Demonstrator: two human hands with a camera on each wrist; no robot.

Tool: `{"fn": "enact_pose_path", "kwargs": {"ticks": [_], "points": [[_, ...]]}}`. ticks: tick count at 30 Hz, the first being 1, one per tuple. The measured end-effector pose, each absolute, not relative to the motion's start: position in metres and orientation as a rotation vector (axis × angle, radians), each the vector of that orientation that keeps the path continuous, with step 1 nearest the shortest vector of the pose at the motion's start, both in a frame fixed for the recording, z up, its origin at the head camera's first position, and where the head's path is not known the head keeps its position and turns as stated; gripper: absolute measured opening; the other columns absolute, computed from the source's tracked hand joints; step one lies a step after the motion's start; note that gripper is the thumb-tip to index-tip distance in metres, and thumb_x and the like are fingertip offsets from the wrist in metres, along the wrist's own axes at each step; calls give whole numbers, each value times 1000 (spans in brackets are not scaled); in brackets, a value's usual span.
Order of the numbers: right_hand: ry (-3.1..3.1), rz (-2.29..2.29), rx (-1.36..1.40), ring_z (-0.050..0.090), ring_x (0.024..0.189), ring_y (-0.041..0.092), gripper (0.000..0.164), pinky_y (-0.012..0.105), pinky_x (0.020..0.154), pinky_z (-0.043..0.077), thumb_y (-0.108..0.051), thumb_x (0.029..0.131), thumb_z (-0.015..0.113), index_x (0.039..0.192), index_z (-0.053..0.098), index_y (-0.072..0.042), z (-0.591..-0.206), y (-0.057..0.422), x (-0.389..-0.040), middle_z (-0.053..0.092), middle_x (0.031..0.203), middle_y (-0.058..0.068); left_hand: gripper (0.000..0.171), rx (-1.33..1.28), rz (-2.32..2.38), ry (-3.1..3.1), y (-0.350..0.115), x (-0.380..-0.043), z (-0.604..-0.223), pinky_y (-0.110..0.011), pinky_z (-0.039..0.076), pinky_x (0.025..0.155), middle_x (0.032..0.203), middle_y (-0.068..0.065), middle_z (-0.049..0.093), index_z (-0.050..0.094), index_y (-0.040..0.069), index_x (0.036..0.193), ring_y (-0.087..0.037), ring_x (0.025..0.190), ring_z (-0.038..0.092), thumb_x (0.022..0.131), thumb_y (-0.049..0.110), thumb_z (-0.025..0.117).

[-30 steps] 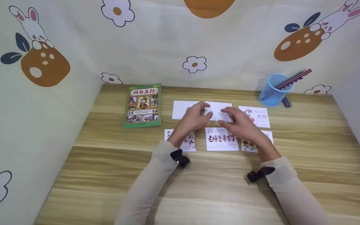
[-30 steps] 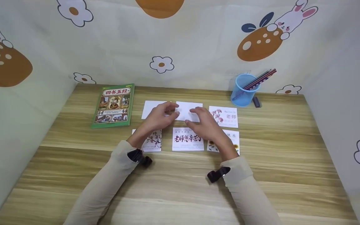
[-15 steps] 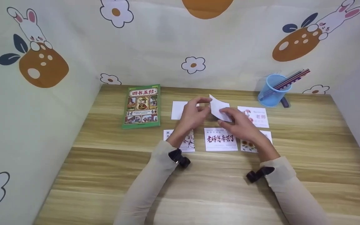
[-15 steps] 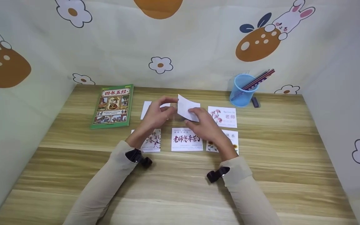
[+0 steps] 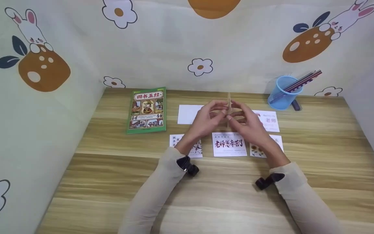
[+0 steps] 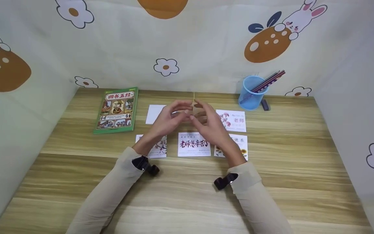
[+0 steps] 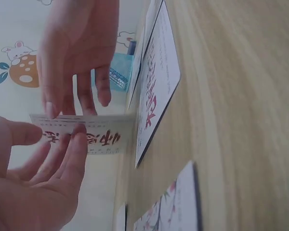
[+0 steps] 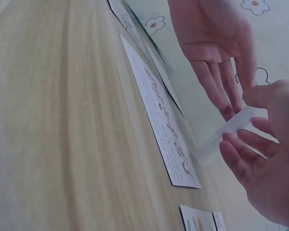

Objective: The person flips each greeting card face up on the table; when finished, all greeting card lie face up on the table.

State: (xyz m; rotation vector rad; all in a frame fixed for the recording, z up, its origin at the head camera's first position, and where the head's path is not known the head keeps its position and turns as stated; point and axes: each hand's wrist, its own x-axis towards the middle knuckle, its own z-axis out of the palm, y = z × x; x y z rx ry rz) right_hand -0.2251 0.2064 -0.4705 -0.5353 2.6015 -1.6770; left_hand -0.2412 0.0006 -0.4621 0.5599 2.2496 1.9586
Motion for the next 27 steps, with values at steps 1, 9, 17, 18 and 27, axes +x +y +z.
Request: {"fn": "enact_pose_path", "kwargs": {"ticks": [1, 9, 17, 18, 27], "points": [[2585, -1714, -543, 69, 128, 30, 67, 47, 107, 60, -22, 108, 68, 168, 40, -24, -470, 206, -225, 52, 160, 12, 35, 598, 1916, 2274, 1, -241, -463, -32, 57, 112, 142, -12, 71, 65, 7, 143, -24, 133, 69, 109, 13, 63], [2728, -1683, -528, 68, 126, 33, 61, 28, 95, 64, -14, 106, 68, 163, 48, -12, -470, 209, -227, 54, 156, 18, 42, 738, 1454, 2452, -3, -241, -469, -41, 44, 126, 155, -12, 62, 65, 11, 148, -30, 145, 59, 108, 22, 66], [3003, -1179, -320, 57, 134, 42, 45, 59, 118, 45, -22, 104, 70, 144, 67, -3, -468, 218, -227, 60, 141, 25, 54, 914, 968, 2511, -10, -238, -465, -50, 24, 136, 167, -22, 46, 52, 4, 157, -39, 160, 37, 108, 25, 62], [3008, -1118, -296, 55, 136, 43, 42, 61, 119, 44, -23, 104, 70, 141, 69, -4, -468, 219, -227, 59, 142, 25, 57, 908, 919, 2512, -10, -238, -465, -50, 22, 137, 170, -21, 43, 49, 5, 159, -39, 162, 33, 108, 28, 61], [2953, -882, -290, 39, 151, 47, 41, 65, 127, 34, -30, 105, 69, 140, 72, -11, -471, 222, -222, 45, 160, 28, 77, 823, 637, 2557, -11, -231, -463, -48, 16, 139, 182, -18, 15, 28, 6, 171, -36, 169, 14, 110, 43, 57]]}}
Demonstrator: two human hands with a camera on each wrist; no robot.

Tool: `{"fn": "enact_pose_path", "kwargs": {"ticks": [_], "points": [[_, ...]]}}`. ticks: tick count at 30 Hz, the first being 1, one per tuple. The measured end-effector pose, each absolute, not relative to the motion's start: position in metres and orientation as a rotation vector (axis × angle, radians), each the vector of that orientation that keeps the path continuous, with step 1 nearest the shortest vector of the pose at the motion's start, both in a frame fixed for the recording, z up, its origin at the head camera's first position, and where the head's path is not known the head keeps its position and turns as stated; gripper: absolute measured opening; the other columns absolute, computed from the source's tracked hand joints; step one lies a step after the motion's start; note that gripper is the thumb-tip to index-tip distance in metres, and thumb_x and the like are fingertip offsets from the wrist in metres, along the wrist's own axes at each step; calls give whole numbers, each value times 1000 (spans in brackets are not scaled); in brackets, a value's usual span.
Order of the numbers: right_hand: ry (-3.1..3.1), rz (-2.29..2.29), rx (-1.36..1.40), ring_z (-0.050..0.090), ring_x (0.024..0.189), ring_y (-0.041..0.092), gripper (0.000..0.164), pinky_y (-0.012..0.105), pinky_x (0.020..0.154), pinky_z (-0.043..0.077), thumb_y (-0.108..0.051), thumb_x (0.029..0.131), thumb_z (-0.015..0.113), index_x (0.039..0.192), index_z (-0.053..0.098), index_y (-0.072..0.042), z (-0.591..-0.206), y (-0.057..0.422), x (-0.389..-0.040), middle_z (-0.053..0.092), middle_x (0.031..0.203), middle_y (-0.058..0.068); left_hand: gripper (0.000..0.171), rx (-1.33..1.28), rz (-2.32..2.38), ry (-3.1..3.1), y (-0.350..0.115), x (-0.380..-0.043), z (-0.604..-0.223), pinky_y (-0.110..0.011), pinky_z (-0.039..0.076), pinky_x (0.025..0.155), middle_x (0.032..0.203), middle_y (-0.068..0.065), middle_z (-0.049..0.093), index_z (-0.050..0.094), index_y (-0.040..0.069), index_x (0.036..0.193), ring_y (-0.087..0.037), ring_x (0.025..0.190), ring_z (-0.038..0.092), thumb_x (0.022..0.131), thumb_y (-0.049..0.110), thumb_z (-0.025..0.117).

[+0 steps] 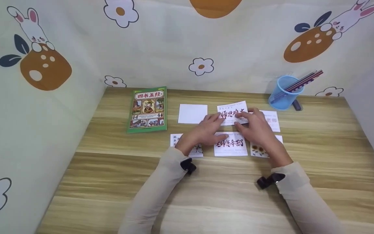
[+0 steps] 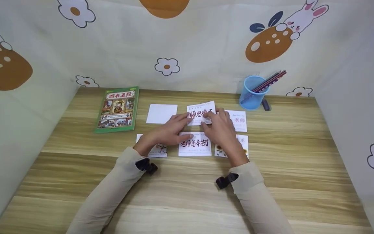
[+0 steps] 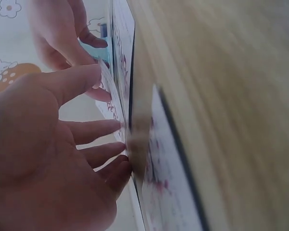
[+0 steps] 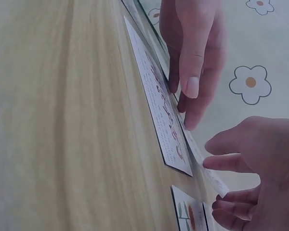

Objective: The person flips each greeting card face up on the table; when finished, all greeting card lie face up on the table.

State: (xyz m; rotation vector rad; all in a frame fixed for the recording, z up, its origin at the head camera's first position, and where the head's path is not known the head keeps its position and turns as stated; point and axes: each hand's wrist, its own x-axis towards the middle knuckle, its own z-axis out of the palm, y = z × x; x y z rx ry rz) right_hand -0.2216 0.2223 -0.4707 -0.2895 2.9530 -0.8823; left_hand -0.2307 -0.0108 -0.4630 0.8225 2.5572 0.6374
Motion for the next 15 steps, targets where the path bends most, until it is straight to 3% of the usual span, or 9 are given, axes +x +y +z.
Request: {"fn": "enact_pose_path", "kwargs": {"ticks": [5, 15], "points": [[2959, -859, -298, 36, 155, 47, 45, 65, 129, 32, -33, 105, 69, 143, 69, -9, -471, 223, -220, 42, 165, 26, 79, 778, 569, 2567, -11, -229, -461, -49, 16, 139, 183, -18, 11, 26, 5, 171, -36, 170, 11, 110, 45, 56], [2951, -807, -386, 50, 141, 46, 44, 63, 123, 37, -33, 101, 74, 136, 74, -6, -473, 220, -223, 61, 146, 25, 84, 737, 475, 2560, -11, -225, -458, -48, 14, 139, 184, -17, 2, 18, 5, 173, -34, 171, 3, 111, 50, 53]]}}
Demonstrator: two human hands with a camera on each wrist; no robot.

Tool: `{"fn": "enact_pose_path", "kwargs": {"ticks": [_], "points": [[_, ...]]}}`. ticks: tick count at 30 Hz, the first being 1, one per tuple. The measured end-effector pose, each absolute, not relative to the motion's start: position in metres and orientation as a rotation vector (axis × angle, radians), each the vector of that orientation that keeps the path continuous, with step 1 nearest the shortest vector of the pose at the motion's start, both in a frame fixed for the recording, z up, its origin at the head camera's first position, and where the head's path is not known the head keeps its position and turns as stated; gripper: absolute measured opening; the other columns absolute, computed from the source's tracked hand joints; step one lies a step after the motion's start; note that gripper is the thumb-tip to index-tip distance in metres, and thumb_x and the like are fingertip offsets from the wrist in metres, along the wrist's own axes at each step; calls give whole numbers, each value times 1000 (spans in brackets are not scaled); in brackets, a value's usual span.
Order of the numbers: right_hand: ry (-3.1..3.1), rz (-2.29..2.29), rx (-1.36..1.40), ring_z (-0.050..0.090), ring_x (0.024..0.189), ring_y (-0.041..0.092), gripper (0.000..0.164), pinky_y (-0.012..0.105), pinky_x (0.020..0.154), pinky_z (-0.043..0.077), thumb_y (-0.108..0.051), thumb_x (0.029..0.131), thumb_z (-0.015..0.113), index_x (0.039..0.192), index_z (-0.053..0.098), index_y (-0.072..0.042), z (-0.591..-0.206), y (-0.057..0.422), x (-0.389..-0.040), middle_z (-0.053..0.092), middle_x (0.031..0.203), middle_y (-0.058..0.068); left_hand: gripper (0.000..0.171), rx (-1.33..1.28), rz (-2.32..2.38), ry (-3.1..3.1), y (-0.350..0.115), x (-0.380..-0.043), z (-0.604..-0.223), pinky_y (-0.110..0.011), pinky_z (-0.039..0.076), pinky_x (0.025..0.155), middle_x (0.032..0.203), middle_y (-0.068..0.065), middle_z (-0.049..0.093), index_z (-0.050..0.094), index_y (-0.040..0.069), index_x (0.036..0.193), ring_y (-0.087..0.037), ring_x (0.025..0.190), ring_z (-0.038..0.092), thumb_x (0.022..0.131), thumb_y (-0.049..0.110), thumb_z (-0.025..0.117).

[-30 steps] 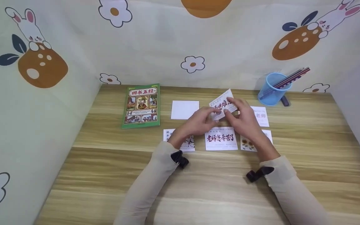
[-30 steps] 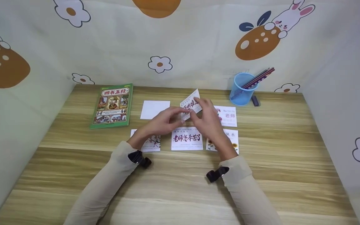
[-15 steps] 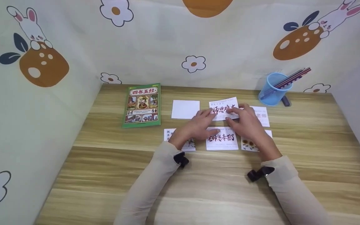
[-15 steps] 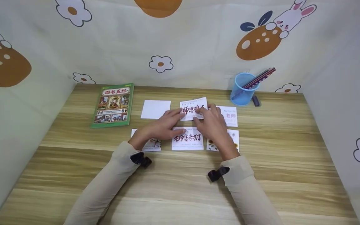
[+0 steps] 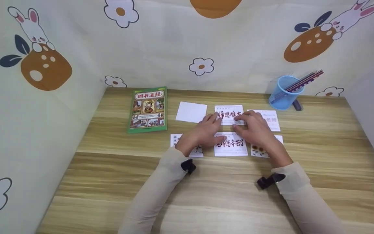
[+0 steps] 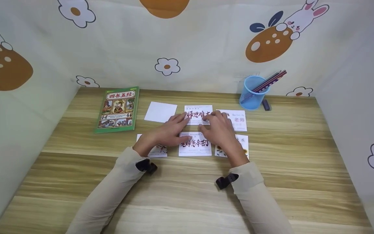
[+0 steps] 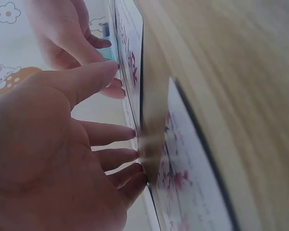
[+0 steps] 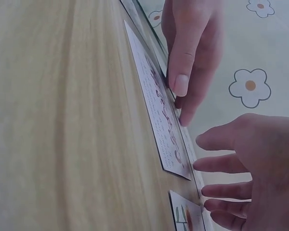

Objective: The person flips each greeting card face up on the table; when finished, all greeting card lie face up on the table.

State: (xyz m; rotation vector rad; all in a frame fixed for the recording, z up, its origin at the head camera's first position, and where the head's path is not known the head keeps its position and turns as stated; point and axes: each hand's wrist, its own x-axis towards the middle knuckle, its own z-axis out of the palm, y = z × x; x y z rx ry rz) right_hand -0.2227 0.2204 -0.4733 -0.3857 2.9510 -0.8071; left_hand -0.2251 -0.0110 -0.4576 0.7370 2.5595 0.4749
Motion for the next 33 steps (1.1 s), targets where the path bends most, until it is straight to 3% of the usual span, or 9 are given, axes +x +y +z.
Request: {"fn": "enact_pose_path", "kwargs": {"ticks": [10, 19, 33], "points": [[2942, -845, -414, 48, 143, 48, 43, 65, 124, 36, -30, 102, 74, 136, 74, -5, -474, 220, -220, 59, 149, 27, 87, 733, 449, 2587, -10, -224, -461, -47, 13, 139, 183, -17, 2, 16, 4, 173, -35, 171, 3, 111, 49, 56], [2899, -906, -329, 42, 149, 51, 65, 65, 127, 33, -34, 102, 73, 155, 53, -1, -473, 225, -222, 50, 158, 29, 85, 740, 447, 2577, -10, -224, -458, -47, 14, 139, 183, -18, 5, 18, 1, 172, -35, 171, 5, 111, 46, 55], [2827, -943, -442, 40, 153, 47, 59, 64, 130, 29, -30, 105, 71, 152, 57, 1, -472, 235, -230, 53, 158, 28, 83, 707, 466, 2589, -10, -227, -461, -50, 16, 139, 184, -15, 3, 16, 6, 173, -33, 171, 3, 111, 45, 56]]}}
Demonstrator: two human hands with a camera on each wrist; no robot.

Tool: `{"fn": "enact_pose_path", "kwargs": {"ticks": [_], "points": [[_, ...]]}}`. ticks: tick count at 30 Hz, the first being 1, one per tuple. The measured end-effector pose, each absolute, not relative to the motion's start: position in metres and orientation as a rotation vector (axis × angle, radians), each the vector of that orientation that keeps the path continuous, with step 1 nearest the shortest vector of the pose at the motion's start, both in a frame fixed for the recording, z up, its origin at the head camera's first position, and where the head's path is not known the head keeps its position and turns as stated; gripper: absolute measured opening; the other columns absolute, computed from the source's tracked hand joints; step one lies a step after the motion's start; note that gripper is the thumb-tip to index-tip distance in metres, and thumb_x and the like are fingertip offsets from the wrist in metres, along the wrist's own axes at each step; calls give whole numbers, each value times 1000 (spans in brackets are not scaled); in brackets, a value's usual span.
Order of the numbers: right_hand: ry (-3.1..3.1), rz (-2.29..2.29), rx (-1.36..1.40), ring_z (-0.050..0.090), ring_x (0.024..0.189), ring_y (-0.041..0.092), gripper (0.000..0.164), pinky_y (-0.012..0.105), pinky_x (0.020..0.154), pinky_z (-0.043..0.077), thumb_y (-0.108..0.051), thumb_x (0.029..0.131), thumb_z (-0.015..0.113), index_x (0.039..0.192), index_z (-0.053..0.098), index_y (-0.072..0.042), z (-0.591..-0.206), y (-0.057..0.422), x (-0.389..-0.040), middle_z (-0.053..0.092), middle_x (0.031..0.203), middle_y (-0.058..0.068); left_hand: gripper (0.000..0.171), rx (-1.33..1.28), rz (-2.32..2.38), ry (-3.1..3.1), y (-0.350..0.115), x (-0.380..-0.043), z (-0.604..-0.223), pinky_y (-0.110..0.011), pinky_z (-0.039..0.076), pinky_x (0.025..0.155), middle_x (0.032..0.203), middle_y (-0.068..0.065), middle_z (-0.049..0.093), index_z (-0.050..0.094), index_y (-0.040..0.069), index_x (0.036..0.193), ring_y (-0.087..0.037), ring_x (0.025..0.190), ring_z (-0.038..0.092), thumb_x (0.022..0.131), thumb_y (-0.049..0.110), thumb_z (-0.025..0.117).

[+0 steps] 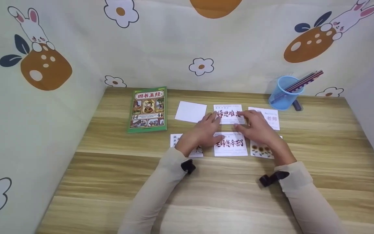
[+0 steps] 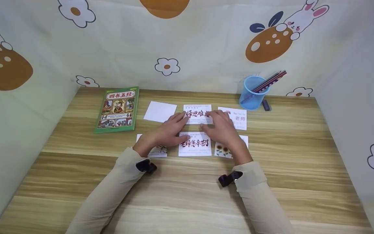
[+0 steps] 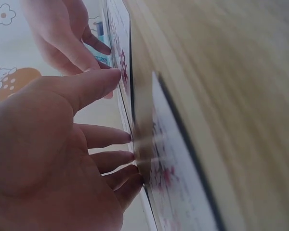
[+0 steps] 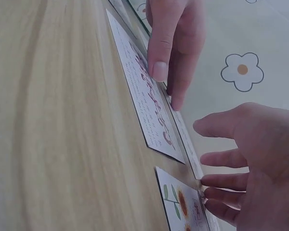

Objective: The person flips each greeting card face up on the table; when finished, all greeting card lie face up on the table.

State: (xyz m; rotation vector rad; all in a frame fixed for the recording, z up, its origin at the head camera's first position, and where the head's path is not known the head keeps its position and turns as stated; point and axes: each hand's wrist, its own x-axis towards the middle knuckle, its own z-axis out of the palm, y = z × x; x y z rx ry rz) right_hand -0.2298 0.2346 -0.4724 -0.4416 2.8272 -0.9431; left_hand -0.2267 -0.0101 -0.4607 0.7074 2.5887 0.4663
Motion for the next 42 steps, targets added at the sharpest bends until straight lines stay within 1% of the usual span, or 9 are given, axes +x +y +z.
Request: {"fn": "enact_pose_path", "kwargs": {"ticks": [6, 9, 13, 19, 23, 28, 33, 36, 42], "points": [[2810, -977, -449, 40, 154, 47, 55, 64, 131, 28, -30, 105, 71, 150, 60, -1, -473, 236, -232, 54, 157, 27, 81, 711, 492, 2595, -11, -225, -458, -48, 15, 139, 184, -16, 6, 19, 6, 173, -32, 171, 5, 112, 44, 55], [2823, -999, -481, 38, 155, 49, 52, 66, 131, 26, -29, 105, 71, 148, 62, -2, -473, 233, -231, 51, 160, 28, 80, 727, 532, 2592, -13, -225, -455, -47, 14, 139, 183, -16, 7, 19, 8, 173, -33, 171, 6, 112, 45, 55], [2840, -1026, -543, 34, 157, 49, 49, 70, 131, 23, -28, 105, 71, 147, 64, -5, -474, 221, -227, 46, 164, 28, 74, 747, 592, 2627, -21, -231, -452, -49, 15, 139, 182, -20, 14, 28, 7, 171, -38, 170, 12, 111, 40, 56], [2790, -1116, -708, 43, 153, 43, 49, 61, 130, 33, -25, 102, 75, 145, 65, -5, -473, 186, -221, 52, 159, 23, 71, 602, 653, 2775, -38, -241, -447, -56, 24, 136, 178, -22, 27, 37, 7, 168, -42, 166, 24, 109, 38, 62], [2743, -1144, -806, 50, 149, 40, 51, 55, 129, 38, -24, 100, 75, 145, 64, -2, -472, 162, -220, 56, 156, 22, 65, 465, 699, 2852, -48, -242, -451, -54, 29, 134, 174, -20, 37, 44, 7, 164, -40, 164, 32, 109, 36, 63], [2677, -1127, -828, 55, 145, 38, 54, 52, 125, 44, -26, 103, 73, 149, 61, 0, -474, 138, -222, 55, 157, 20, 58, 342, 768, 2902, -69, -239, -459, -52, 33, 133, 169, -20, 45, 51, 5, 159, -40, 160, 40, 108, 29, 65], [2619, -1142, -826, 58, 140, 39, 55, 53, 122, 48, -23, 103, 72, 151, 59, 0, -472, 120, -222, 52, 160, 22, 56, 257, 855, 2909, -99, -237, -463, -52, 37, 131, 166, -21, 49, 53, 5, 157, -39, 156, 45, 107, 26, 66], [2617, -1155, -829, 54, 147, 41, 55, 55, 125, 44, -23, 103, 72, 151, 59, -1, -471, 113, -223, 48, 164, 24, 55, 206, 865, 2929, -110, -239, -463, -52, 38, 130, 165, -20, 51, 54, 5, 156, -38, 155, 46, 107, 26, 67], [2637, -1119, -824, 36, 161, 43, 57, 59, 133, 30, -27, 103, 71, 153, 58, -3, -472, 109, -223, 39, 171, 26, 55, 216, 799, 2979, -112, -244, -462, -54, 35, 132, 161, -20, 55, 55, 4, 155, -42, 155, 44, 107, 29, 66]]}}
